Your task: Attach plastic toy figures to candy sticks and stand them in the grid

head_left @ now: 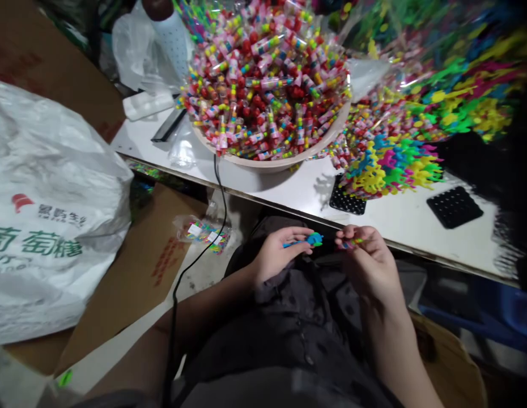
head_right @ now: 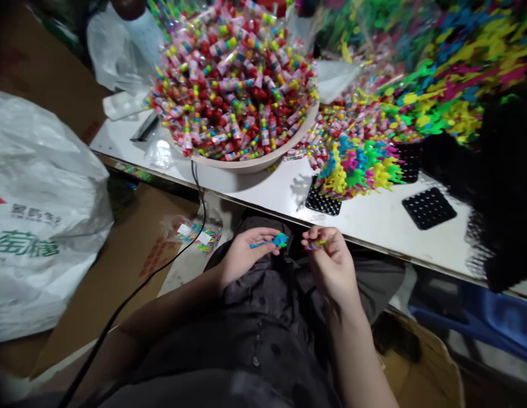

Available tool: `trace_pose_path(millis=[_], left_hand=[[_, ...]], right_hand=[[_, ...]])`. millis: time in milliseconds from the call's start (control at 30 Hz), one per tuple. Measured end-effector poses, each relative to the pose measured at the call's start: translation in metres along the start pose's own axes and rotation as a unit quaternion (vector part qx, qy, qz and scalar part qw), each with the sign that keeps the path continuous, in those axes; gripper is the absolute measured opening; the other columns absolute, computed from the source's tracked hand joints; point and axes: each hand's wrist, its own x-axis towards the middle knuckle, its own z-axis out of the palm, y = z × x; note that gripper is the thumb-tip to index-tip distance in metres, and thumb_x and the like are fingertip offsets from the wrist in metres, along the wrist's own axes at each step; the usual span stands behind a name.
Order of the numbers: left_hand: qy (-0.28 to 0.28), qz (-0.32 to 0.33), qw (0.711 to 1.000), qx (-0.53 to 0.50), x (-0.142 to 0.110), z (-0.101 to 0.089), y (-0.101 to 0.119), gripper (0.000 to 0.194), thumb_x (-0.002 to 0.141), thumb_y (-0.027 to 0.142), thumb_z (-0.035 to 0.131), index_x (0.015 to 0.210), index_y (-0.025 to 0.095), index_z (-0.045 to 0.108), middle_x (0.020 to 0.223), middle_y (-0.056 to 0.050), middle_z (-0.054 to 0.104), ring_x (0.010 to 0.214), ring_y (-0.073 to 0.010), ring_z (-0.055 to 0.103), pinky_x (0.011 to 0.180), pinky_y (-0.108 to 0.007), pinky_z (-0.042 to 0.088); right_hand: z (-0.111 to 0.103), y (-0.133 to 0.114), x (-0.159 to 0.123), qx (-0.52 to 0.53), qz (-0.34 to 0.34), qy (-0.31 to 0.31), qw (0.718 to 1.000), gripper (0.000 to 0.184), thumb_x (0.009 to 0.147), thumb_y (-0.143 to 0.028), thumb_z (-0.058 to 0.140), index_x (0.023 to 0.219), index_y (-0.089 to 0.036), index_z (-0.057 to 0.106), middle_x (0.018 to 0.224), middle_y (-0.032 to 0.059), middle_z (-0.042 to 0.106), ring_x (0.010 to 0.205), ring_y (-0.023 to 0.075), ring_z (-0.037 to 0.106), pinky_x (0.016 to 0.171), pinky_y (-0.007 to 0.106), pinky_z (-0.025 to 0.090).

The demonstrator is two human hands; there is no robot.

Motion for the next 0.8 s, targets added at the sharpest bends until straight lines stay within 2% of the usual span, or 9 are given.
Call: trace_pose_path(millis=[100,233,500,633,800], left_hand=[[0.012,0.009,0.999,0.034,0.000,-0.001,0.003,0.031,0.069,0.019,0.064,0.099,0.014,0.059,0.089,-0.005,0.063,0.078,-0.0118,0.060,0.078,-0.026,0.047],[0.018,0.017,0.995,0.096,-0.001,0.004,0.007,0.032,0.066,0.014,0.065,0.098,0.015,0.060,0.088,-0.004,0.064,0.081,-0.0122,0.059,0.076,-0.024,0.048],[0.041,0.007,0.985,0.165,-0.004,0.018,0.018,0.027,0.067,0.016,0.062,0.094,0.014,0.062,0.090,-0.005,0.067,0.079,-0.0133,0.061,0.075,-0.025,0.050],[0.046,0.030,0.973,0.225,-0.006,0.021,0.022,0.025,0.067,0.015,0.062,0.092,0.016,0.064,0.094,-0.004,0.066,0.084,-0.0145,0.061,0.080,-0.027,0.049],[0.044,0.061,0.959,0.274,-0.006,0.021,0.023,0.024,0.068,0.017,0.062,0.092,0.017,0.065,0.092,-0.003,0.066,0.083,-0.0147,0.060,0.078,-0.026,0.049]], right_hand=[[0.004,-0.005,-0.001,0.025,0.013,0.011,1.000,0.029,0.059,-0.019,0.071,0.076,-0.025,0.048,0.078,-0.0026,0.048,0.081,0.0132,0.055,0.072,0.025,0.048],[0.006,-0.007,-0.005,0.057,0.017,0.001,0.998,0.029,0.063,-0.023,0.072,0.084,-0.026,0.052,0.082,-0.0020,0.052,0.085,0.0140,0.057,0.079,0.029,0.048],[0.003,-0.007,-0.010,0.074,-0.027,0.037,0.996,0.026,0.065,-0.026,0.071,0.082,-0.025,0.052,0.081,-0.0027,0.055,0.075,0.0114,0.059,0.074,0.027,0.050],[0.000,-0.007,-0.009,0.069,-0.030,0.055,0.996,0.026,0.065,-0.027,0.071,0.081,-0.024,0.051,0.082,-0.0020,0.058,0.071,0.0112,0.059,0.072,0.026,0.051],[0.000,-0.004,-0.011,0.057,-0.021,0.066,0.996,0.027,0.064,-0.029,0.072,0.080,-0.024,0.050,0.080,-0.0018,0.060,0.070,0.0116,0.060,0.070,0.026,0.051]])
